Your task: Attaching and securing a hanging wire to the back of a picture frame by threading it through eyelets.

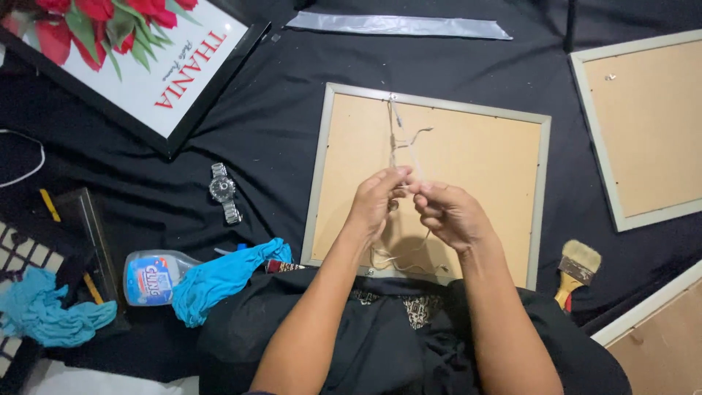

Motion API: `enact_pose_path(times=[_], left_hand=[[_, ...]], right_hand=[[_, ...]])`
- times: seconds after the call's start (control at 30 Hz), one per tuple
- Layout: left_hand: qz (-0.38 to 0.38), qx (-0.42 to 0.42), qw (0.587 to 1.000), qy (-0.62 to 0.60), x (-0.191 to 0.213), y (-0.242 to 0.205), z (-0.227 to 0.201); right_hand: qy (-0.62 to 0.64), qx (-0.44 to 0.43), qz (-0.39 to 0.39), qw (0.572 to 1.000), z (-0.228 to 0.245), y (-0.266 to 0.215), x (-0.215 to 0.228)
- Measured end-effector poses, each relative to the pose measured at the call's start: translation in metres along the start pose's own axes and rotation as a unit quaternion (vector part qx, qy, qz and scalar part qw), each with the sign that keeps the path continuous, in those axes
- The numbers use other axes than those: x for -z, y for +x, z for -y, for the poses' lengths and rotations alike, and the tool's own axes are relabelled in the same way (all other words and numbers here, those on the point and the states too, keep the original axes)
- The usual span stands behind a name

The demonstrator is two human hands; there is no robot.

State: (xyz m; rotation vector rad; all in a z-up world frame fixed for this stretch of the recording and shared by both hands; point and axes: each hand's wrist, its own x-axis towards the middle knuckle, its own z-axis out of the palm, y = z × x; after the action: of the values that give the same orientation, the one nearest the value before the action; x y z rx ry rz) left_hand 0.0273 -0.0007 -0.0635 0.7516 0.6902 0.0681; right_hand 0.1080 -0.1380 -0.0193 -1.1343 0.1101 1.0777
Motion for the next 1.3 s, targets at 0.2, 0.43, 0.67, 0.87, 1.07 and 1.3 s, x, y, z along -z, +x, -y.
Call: enact_pose_path(times=[0.2, 0.43, 0.67, 0.87, 1.07, 1.3], left_hand=[[-0.118, -0.080, 0.984, -0.104, 0.009, -0.002, -0.022], [-0.188, -0.208, 0.942, -0.182, 0.038, -0.010, -0.058], [-0.217, -0.403, 0.887, 0.062, -0.019, -0.051, -0.056], [0.271, -0.271, 0.828, 0.409, -0.088, -0.133, -0.048], [-0.074, -0.261, 0.900, 0.342, -0.023, -0.047, -0.025], [-0.120, -0.097, 0.960, 0.235, 0.032, 0.038, 0.032]], right_hand=[[-0.165, 0.044, -0.069, 0.983, 0.006, -0.016, -0.031], [-0.148, 0.054, -0.100, 0.982, 0.013, -0.019, -0.031], [-0.595, 0.045, -0.112, 0.794, -0.004, -0.013, -0.023], [-0.616, 0.018, -0.085, 0.783, -0.040, 0.002, -0.022], [-0.455, 0.088, -0.096, 0.881, -0.036, -0.009, -0.018], [-0.516, 0.102, -0.091, 0.845, -0.003, -0.029, -0.038]])
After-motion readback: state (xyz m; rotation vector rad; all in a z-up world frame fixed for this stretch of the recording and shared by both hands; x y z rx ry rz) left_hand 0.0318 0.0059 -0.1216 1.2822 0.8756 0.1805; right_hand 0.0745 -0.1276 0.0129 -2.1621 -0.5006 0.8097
